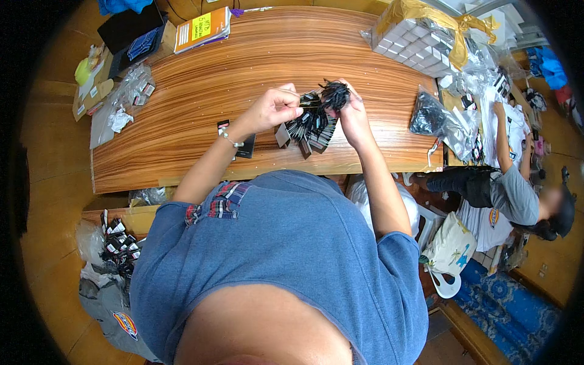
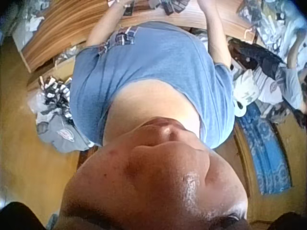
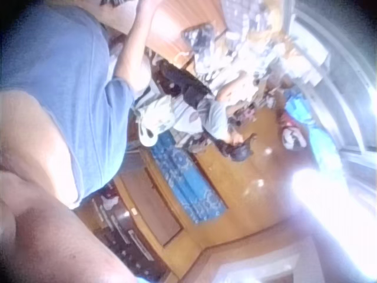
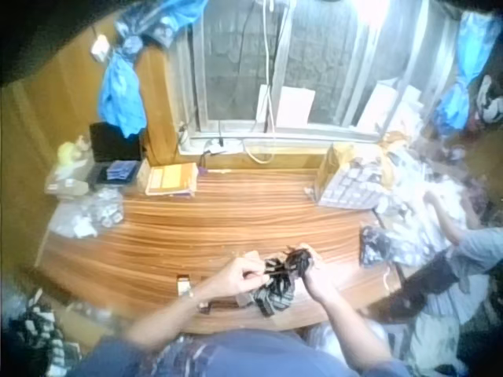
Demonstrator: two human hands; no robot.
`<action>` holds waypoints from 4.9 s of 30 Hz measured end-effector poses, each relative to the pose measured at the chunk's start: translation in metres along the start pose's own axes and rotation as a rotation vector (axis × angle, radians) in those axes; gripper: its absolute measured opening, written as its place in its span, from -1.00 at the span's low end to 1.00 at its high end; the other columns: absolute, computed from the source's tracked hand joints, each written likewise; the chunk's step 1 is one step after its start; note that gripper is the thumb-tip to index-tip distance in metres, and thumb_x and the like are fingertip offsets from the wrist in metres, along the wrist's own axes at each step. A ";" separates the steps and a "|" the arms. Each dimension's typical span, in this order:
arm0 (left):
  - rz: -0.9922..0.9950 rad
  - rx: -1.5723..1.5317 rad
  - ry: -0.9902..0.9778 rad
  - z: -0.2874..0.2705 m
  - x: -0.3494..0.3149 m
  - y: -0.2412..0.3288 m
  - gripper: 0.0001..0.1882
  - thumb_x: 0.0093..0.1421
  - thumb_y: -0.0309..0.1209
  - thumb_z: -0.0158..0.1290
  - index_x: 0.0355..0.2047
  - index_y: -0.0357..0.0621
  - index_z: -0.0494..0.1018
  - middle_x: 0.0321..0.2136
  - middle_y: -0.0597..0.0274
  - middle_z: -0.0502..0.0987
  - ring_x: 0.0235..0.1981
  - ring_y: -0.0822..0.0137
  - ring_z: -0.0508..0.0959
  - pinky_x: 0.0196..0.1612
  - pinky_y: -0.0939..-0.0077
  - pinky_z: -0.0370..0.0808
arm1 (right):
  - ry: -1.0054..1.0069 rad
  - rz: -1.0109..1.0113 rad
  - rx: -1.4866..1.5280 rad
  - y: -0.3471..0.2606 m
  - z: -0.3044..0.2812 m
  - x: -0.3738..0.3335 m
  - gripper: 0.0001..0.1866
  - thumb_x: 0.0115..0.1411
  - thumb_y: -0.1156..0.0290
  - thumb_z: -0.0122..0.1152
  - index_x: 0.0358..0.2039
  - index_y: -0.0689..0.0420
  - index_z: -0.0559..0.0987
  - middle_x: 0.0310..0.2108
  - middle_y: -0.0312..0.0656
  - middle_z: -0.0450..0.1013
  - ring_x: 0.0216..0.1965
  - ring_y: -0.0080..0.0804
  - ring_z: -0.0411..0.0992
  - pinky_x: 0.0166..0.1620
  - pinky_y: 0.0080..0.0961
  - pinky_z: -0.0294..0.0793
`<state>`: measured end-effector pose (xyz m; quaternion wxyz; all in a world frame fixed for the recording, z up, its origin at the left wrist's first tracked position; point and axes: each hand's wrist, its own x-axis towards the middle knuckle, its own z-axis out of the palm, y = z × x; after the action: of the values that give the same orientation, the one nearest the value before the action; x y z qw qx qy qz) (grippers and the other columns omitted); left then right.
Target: The person organizes a large pile of black rectangular tags with attached strings on a wooden table. They pick up the tags, align them into neat stacks, and separate them into smaller bundles. The person repeatedly gathers the tags, straightens the edges, and places the organized stacks back onto the table.
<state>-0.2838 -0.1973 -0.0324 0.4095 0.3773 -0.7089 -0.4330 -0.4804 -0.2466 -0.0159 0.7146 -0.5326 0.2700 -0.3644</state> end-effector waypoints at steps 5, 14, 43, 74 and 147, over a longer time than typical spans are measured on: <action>-0.126 -1.004 0.410 0.027 0.006 0.010 -0.75 0.10 -0.32 -0.12 -0.43 -0.30 0.40 -0.45 0.22 0.42 -0.47 0.50 0.28 -0.35 0.66 0.21 | 0.017 -0.046 -0.007 0.007 0.005 -0.001 -0.66 0.20 0.14 -0.17 -0.56 0.13 0.26 -0.66 -0.33 0.17 -0.60 -0.60 0.10 -0.50 -0.67 0.07; 0.122 -0.171 0.652 0.040 0.023 -0.017 -0.74 0.08 -0.52 0.00 -0.18 -0.14 0.45 -0.30 0.25 0.52 -0.33 0.49 0.44 -0.19 0.65 0.36 | 0.073 -0.073 -0.556 0.014 0.010 -0.009 -0.67 0.20 0.19 -0.11 -0.27 0.24 0.38 -0.45 -0.29 0.37 -0.42 -0.56 0.29 -0.33 -0.63 0.29; -0.062 0.232 0.110 0.011 0.040 0.010 -0.62 -0.22 -0.25 0.25 -0.42 -0.22 0.45 -0.49 0.20 0.36 -0.36 0.33 0.29 -0.27 0.47 0.25 | 0.381 0.012 -0.277 -0.031 0.023 0.005 -0.84 0.11 0.35 0.07 -0.43 0.18 0.43 -0.54 -0.36 0.33 -0.49 -0.62 0.25 -0.40 -0.63 0.25; -0.113 0.756 0.256 0.035 0.052 0.029 -0.76 -0.09 -0.17 0.09 -0.46 -0.01 0.51 -0.58 0.26 0.49 -0.43 0.28 0.36 -0.28 0.39 0.17 | 0.359 0.078 -0.011 0.004 -0.011 -0.007 -0.90 0.04 0.42 0.05 -0.51 0.19 0.44 -0.60 -0.35 0.30 -0.49 -0.56 0.26 -0.39 -0.67 0.24; 0.717 1.155 0.044 -0.031 0.043 0.043 -0.88 -0.19 -0.28 0.08 -0.55 0.31 0.50 -0.16 0.65 0.38 -0.20 0.45 0.30 -0.15 0.42 0.13 | 0.067 -0.210 -1.042 -0.017 0.008 0.018 -0.80 -0.24 0.39 0.19 -0.51 0.15 0.53 -0.56 -0.19 0.45 -0.43 -0.24 0.35 -0.28 -0.38 0.34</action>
<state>-0.2798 -0.2306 0.0274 0.2749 0.2860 -0.8991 0.1851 -0.4674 -0.2592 0.0033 0.3059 -0.8292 0.3831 -0.2683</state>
